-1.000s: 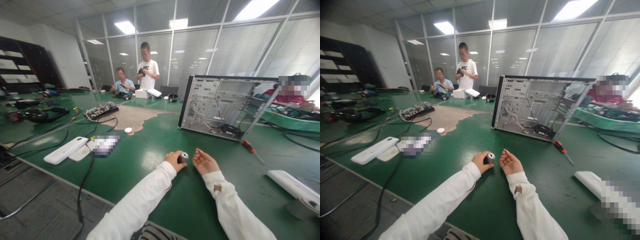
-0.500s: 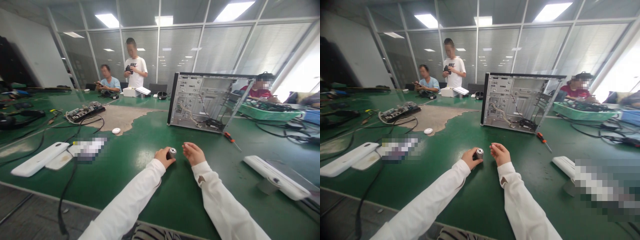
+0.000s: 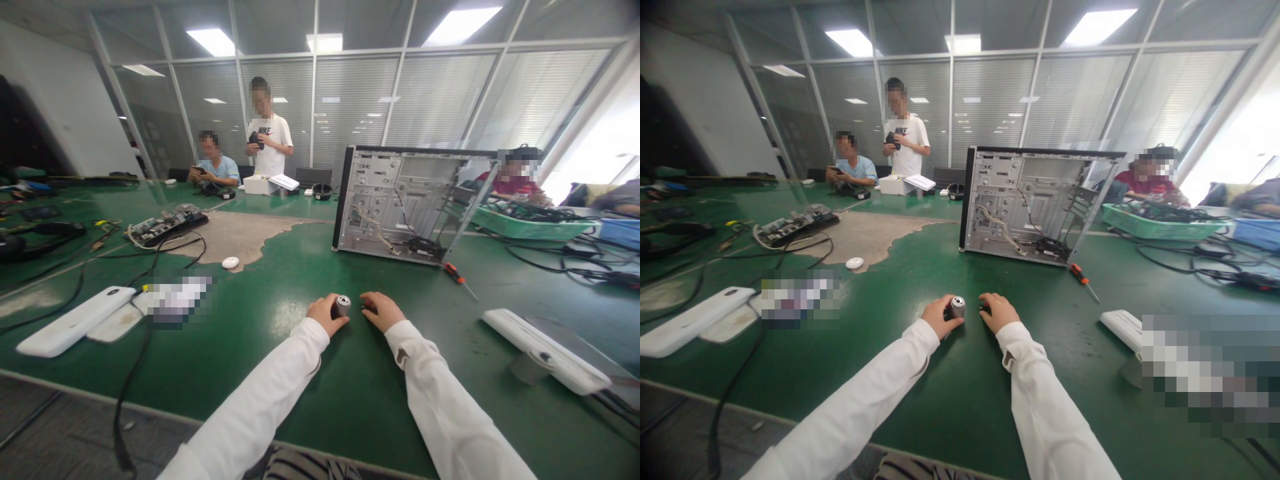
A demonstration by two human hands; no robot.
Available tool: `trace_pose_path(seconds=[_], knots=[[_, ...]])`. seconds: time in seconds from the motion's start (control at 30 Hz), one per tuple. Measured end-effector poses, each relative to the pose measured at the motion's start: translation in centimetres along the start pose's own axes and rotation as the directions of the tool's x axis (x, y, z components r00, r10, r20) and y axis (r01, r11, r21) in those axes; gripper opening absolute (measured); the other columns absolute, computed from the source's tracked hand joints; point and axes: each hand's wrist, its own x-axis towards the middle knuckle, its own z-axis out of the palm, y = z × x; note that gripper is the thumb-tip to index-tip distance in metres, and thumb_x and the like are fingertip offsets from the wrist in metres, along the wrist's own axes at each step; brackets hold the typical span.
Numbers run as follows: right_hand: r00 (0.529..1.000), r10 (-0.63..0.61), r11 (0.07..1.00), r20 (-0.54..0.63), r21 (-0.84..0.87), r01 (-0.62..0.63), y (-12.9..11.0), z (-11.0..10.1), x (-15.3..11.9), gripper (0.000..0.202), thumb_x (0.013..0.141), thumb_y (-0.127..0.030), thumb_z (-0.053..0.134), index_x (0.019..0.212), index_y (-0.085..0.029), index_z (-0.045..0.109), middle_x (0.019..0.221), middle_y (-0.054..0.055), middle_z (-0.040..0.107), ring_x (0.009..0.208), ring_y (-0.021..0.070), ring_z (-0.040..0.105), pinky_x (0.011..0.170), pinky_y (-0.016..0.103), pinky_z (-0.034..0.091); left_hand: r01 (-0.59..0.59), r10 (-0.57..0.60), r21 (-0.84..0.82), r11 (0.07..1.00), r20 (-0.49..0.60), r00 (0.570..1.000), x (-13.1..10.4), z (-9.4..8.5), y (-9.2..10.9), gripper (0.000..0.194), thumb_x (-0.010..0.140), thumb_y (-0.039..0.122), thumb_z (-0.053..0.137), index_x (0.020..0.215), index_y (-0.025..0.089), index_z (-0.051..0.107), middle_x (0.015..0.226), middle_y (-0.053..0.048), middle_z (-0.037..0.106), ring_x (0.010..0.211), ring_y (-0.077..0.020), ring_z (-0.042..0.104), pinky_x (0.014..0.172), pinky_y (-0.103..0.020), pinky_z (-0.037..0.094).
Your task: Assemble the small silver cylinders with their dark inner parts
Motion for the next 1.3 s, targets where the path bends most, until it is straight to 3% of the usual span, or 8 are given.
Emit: trace_pose_path(seconds=[0.2,0.7,0.9,1.03,1.17,1.3], knots=[[1.000,0.002,0.991,0.001,0.134,-0.002,1.1,-0.4,-0.3,0.043,0.057,-0.012,0.050,0.099,-0.017,0.049,0.081,0.002,0.054,0.071,0.0132,0.050,0.072,0.028,0.042,-0.029,0.028,-0.036,0.999,-0.018,0.999,0.0,0.1,-0.2,0.047,0.057,0.032,0.065,0.099,0.022,0.046,0.095,-0.003,0.055,0.088,-0.0196,0.050,0.079,-0.033,0.038],[0.999,-0.028,0.999,-0.046,0.038,0.029,0.2,0.4,-0.5,0.053,0.057,-0.010,0.041,0.109,-0.016,0.045,0.096,0.008,0.051,0.084,0.0176,0.049,0.079,0.035,0.039,-0.030,0.030,-0.015,0.999,0.012,0.999,-0.2,0.1,-0.4,0.049,0.053,0.028,0.066,0.097,0.020,0.046,0.093,-0.003,0.049,0.088,-0.0210,0.049,0.079,-0.037,0.039],[0.969,-0.119,0.975,-0.215,0.159,0.155,-2.6,-0.7,-1.0,0.047,0.059,-0.010,0.041,0.104,-0.020,0.048,0.101,0.006,0.050,0.092,0.0196,0.047,0.079,0.036,0.039,-0.031,0.033,-0.079,0.996,0.022,0.999,-0.3,0.1,-0.4,0.047,0.052,0.018,0.062,0.096,0.019,0.046,0.091,-0.003,0.051,0.082,-0.0180,0.052,0.076,-0.033,0.042],[0.978,-0.140,0.916,-0.152,0.356,0.186,-5.2,-1.1,-2.0,0.044,0.062,-0.013,0.043,0.105,-0.023,0.047,0.098,0.005,0.053,0.085,0.0175,0.051,0.068,0.031,0.044,-0.078,0.089,-0.255,0.964,0.031,0.996,-0.1,0.0,-0.5,0.048,0.050,0.001,0.051,0.095,0.019,0.046,0.083,0.001,0.056,0.073,-0.0130,0.055,0.073,-0.027,0.045],[0.990,-0.102,0.836,-0.097,0.532,0.138,-6.3,-1.3,-3.9,0.042,0.062,-0.015,0.047,0.103,-0.023,0.047,0.095,0.003,0.055,0.082,0.0161,0.052,0.063,0.027,0.045,-0.029,0.073,-0.416,0.909,0.089,0.993,-0.1,0.0,-0.2,0.047,0.051,-0.005,0.045,0.092,0.019,0.047,0.079,0.002,0.057,0.070,-0.0106,0.057,0.068,-0.024,0.047],[0.992,-0.056,0.846,-0.117,0.523,0.109,-6.7,-1.4,-5.8,0.044,0.062,-0.024,0.056,0.104,-0.023,0.045,0.097,0.003,0.056,0.083,0.0174,0.053,0.069,0.030,0.044,-0.105,0.175,-0.442,0.891,0.122,0.977,-0.4,0.3,1.0,0.041,0.053,-0.003,0.045,0.088,0.018,0.049,0.080,0.002,0.058,0.069,-0.0103,0.057,0.068,-0.024,0.048]])
